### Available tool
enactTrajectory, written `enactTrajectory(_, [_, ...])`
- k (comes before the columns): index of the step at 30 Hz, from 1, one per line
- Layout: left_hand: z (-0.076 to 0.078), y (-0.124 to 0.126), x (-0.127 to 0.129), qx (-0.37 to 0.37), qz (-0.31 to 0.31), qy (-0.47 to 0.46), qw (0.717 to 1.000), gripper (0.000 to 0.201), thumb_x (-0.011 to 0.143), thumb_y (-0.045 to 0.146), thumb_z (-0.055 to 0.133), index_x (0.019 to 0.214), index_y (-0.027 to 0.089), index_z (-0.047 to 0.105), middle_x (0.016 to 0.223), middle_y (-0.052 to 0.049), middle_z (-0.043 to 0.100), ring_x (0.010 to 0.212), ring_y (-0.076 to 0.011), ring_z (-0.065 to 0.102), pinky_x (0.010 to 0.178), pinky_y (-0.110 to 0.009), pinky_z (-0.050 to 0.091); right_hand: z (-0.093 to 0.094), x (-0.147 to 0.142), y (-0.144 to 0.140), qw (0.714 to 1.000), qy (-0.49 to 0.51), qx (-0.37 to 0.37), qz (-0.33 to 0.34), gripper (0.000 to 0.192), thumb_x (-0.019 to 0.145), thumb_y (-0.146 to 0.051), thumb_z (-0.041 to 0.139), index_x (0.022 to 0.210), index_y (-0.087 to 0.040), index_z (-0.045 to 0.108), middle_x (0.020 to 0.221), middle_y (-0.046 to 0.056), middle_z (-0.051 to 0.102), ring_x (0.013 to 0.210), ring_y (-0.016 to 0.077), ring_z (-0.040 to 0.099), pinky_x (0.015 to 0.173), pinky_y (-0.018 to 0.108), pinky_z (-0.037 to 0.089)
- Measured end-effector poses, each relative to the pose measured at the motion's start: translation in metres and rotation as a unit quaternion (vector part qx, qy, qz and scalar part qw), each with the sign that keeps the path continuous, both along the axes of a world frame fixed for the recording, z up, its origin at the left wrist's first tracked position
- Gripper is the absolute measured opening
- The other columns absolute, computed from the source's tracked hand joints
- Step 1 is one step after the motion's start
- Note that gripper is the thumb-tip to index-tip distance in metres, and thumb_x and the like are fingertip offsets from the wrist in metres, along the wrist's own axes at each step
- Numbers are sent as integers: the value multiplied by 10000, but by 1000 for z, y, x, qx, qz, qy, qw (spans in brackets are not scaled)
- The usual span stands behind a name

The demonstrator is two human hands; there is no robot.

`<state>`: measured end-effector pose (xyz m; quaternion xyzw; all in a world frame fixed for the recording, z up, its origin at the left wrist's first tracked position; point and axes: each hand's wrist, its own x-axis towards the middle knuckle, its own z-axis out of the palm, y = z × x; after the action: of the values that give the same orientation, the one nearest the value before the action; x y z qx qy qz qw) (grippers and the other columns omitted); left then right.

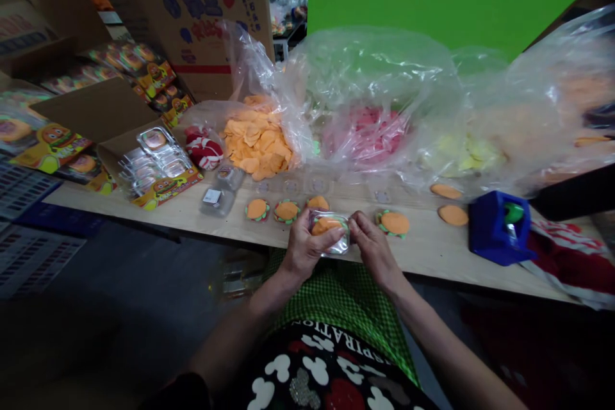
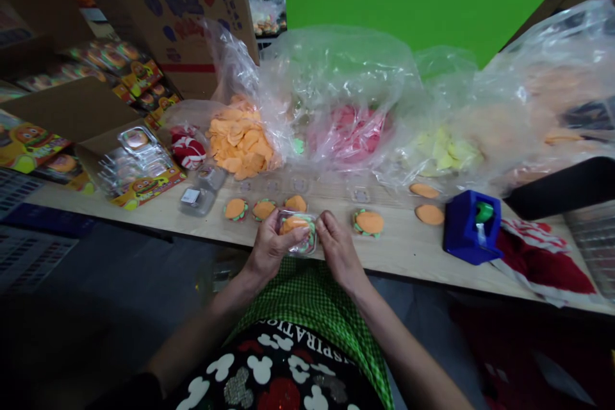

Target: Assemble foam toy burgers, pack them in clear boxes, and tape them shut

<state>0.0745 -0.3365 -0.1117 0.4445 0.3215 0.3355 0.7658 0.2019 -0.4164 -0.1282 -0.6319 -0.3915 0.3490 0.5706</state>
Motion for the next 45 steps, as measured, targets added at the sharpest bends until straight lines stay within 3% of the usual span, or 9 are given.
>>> enactTrajectory(4, [2, 1, 8, 0, 106, -28, 994, 503, 612, 347, 892, 977, 165, 598, 833, 13, 631, 674, -100, 584, 652, -216, 508, 2, -22, -2, 1000, -23, 1, -15, 464, 952, -664, 470, 753, -248, 420, 717, -24, 411, 681, 172, 394, 643, 304, 366])
enactTrajectory(9, [4, 2, 14, -1, 135, -58, 989, 519, 625, 348, 875, 1021, 177, 586, 854, 16, 625, 676, -94, 583, 643, -204, 510, -8, -20, 0, 997, 14, 54, -44, 471, 939, -647, 504, 710, -239, 447, 657, -28, 421, 620, 158, 385, 599, 295, 352])
enactTrajectory(13, [-1, 0, 8, 55, 104, -25, 993, 483, 672, 351, 855, 1035, 186, 583, 891, 4, 637, 727, -114, 605, 671, -217, 518, 1, 6, 4, 999, 2, 20, 45, 459, 913, -615, 554, 683, -224, 486, 662, -14, 463, 639, 160, 436, 600, 288, 382])
enactTrajectory(18, [-10, -11, 9, 211, 19, 58, 975, 436, 736, 327, 823, 1079, 201, 586, 974, -32, 669, 813, -159, 640, 770, -276, 538, 23, 14, 19, 999, -9, 28, -42, 412, 928, -575, 451, 917, -212, 645, 894, 47, 662, 839, 204, 604, 710, 308, 472])
enactTrajectory(23, [-20, -23, 19, 350, 49, 76, 932, 389, 829, 291, 711, 1165, 201, 536, 1161, -106, 570, 1092, -244, 599, 981, -392, 509, 20, 9, 36, 993, -19, -25, -114, 333, 783, -443, 522, 587, -196, 629, 581, 23, 605, 602, 179, 547, 607, 302, 426])
enactTrajectory(27, [-16, -22, 17, 348, 36, 91, 932, 408, 890, 320, 660, 1238, 190, 492, 1205, -134, 564, 1123, -246, 584, 942, -373, 511, 13, 18, 39, 987, -18, -28, -159, 328, 747, -427, 536, 549, -188, 644, 539, 23, 607, 548, 171, 540, 577, 296, 414])
enactTrajectory(33, [-8, -8, 14, 275, 37, 102, 955, 168, 918, 338, 656, 948, 173, 644, 879, -49, 680, 784, -158, 637, 729, -274, 509, 17, 19, 34, 974, -124, -48, -181, 409, 815, -468, 476, 573, -192, 656, 528, 34, 616, 539, 181, 551, 575, 301, 387])
enactTrajectory(39, [-11, -1, 14, 385, 46, 152, 909, 110, 912, 201, 614, 811, 169, 644, 778, -33, 665, 737, -154, 617, 705, -271, 473, 11, 12, 33, 954, -217, -81, -189, 416, 826, -472, 421, 578, -210, 629, 539, 51, 628, 558, 199, 588, 601, 314, 375])
enactTrajectory(45, [0, 11, 13, 370, -76, 148, 914, 105, 892, 231, 628, 807, 174, 654, 761, -20, 666, 689, -137, 594, 640, -253, 446, 8, 16, 28, 952, -232, -91, -176, 414, 829, -473, 408, 592, -213, 625, 552, 62, 636, 563, 204, 589, 593, 314, 369])
